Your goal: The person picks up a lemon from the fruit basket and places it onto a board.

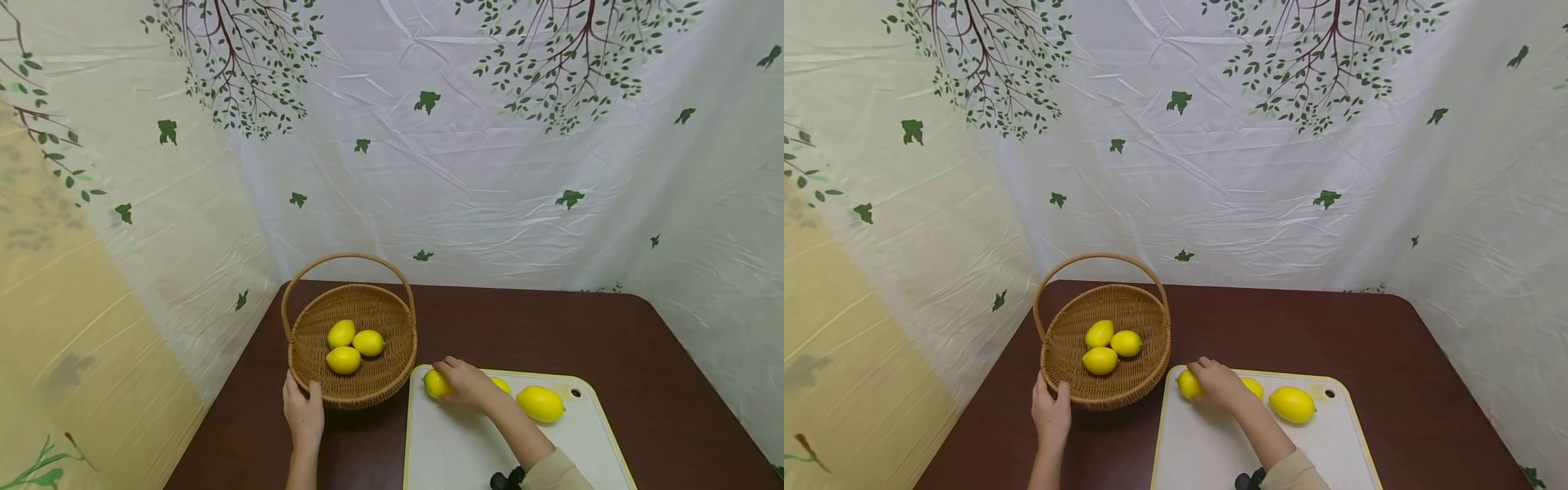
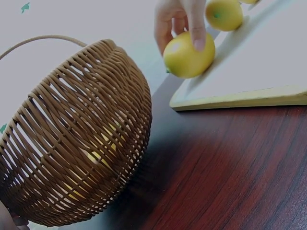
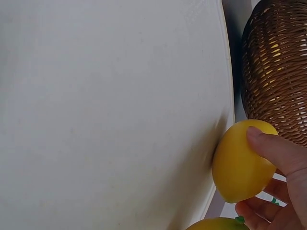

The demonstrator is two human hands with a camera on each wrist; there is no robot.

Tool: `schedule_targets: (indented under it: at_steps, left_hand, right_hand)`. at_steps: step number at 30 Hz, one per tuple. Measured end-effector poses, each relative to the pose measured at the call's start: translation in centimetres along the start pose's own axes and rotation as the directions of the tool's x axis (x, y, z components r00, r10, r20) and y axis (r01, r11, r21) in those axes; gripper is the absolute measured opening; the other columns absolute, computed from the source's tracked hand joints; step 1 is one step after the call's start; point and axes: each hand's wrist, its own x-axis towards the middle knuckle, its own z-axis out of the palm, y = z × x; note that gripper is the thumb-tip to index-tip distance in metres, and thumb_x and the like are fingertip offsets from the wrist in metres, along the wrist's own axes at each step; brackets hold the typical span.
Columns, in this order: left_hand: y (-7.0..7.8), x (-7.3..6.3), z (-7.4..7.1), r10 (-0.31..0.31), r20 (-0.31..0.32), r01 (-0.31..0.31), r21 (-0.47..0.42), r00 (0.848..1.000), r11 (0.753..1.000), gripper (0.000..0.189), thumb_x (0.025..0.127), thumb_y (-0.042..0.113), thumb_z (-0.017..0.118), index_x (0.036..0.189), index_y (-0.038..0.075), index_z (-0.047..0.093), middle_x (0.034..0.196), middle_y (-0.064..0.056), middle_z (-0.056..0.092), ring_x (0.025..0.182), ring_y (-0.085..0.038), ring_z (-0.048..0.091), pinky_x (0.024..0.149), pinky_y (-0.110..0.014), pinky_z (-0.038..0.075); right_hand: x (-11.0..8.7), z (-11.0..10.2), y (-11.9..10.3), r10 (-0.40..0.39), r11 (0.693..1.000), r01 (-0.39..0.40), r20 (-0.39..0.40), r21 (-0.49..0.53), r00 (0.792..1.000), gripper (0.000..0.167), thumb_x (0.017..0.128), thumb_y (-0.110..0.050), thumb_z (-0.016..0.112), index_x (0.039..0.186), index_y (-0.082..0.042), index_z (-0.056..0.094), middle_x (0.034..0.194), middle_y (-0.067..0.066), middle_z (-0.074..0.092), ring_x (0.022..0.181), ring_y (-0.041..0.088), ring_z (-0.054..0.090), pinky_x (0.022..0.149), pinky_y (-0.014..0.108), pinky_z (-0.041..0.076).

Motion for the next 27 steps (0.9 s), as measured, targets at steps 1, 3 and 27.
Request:
schedule_targets:
  at_steps: [1, 3, 27]
  left_hand:
    - [-0.02, -0.02, -0.01, -0.001, 0.002, 0.001, 0.000, 1.000, 1.000, 0.065, 0.089, 0.013, 0.047, 0.144, -0.005, 0.017, 0.144, -0.027, 0.022, 0.130, -0.043, 0.021, 0.100, -0.056, 0.020]
    - [-0.06, -0.05, -0.02, -0.001, 0.005, 0.001, -0.001, 1.000, 1.000, 0.065, 0.090, 0.013, 0.046, 0.144, -0.005, 0.017, 0.144, -0.027, 0.021, 0.130, -0.043, 0.021, 0.100, -0.056, 0.020]
    - [0.03, 0.02, -0.09, -0.021, 0.032, 0.022, -0.010, 0.999, 1.000, 0.065, 0.091, 0.015, 0.045, 0.145, -0.003, 0.014, 0.145, -0.027, 0.019, 0.131, -0.043, 0.020, 0.100, -0.056, 0.020]
  right_hand:
    - [0.01, 0.02, -0.01, -0.005, 1.000, 0.005, -0.002, -0.002, 1.000, 0.056, 0.071, -0.025, 0.076, 0.117, 0.001, 0.056, 0.107, 0.010, 0.056, 0.095, 0.027, 0.056, 0.083, 0.041, 0.046]
    - [0.01, 0.05, -0.03, -0.022, 1.000, 0.022, -0.009, -0.010, 1.000, 0.057, 0.071, -0.026, 0.076, 0.117, 0.001, 0.056, 0.107, 0.011, 0.057, 0.095, 0.027, 0.056, 0.083, 0.042, 0.046]
    - [-0.14, -0.28, -0.30, -0.080, 0.996, 0.078, -0.043, -0.034, 0.996, 0.058, 0.072, -0.030, 0.076, 0.117, 0.001, 0.056, 0.107, 0.012, 0.057, 0.095, 0.028, 0.055, 0.083, 0.042, 0.045]
